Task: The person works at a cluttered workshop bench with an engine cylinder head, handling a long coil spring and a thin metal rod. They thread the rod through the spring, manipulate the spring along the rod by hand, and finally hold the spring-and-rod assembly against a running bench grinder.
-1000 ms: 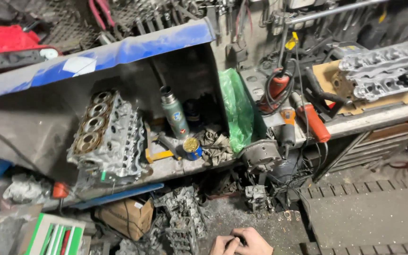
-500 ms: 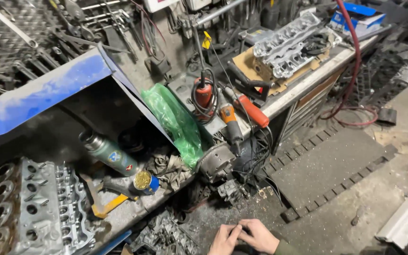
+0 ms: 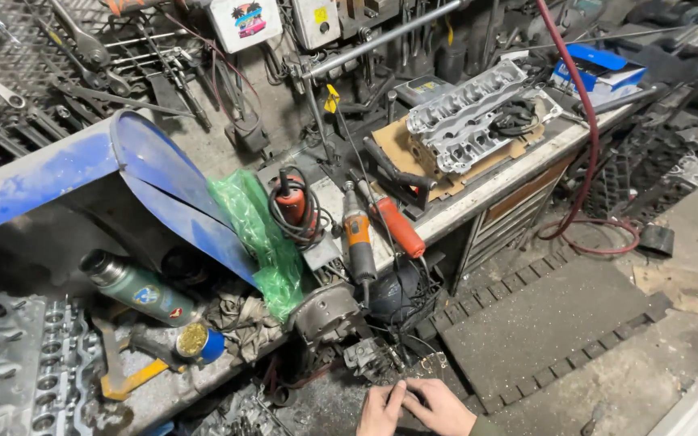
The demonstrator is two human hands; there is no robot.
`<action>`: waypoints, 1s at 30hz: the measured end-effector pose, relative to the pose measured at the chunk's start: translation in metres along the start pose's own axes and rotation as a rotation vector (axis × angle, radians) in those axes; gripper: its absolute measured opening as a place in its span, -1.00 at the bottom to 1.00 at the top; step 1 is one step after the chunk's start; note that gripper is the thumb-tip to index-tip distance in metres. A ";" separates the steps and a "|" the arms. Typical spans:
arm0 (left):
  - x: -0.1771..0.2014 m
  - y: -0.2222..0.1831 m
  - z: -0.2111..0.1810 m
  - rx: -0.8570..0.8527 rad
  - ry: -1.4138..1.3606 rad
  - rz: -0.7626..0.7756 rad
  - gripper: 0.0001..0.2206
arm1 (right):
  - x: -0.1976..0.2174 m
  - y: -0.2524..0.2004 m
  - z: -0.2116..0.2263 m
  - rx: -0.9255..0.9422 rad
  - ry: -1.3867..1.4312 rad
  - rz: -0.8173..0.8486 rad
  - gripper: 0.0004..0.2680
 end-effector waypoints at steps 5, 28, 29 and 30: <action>-0.042 0.023 -0.048 -0.055 0.012 -0.038 -0.57 | 0.062 -0.019 -0.013 -0.078 -0.071 0.025 -0.83; -0.106 0.248 -0.032 -0.112 -0.255 -0.041 -0.63 | 0.212 -0.015 -0.207 -0.211 0.043 -0.048 -0.86; -0.108 0.263 -0.041 -0.109 -0.269 -0.037 -0.63 | 0.227 -0.011 -0.214 -0.225 0.039 -0.043 -0.86; -0.105 0.280 -0.051 -0.132 -0.223 -0.057 -0.62 | 0.244 -0.002 -0.219 -0.114 0.004 -0.075 -0.87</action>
Point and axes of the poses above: each hand's wrist, its own y-axis towards the middle knuckle, its own x-axis out of the back of the hand, z = x × y, the point moved 2 cm from there along y, towards the middle knuckle, and after that the axes turned 15 degrees about z, right-handed, at the moved point
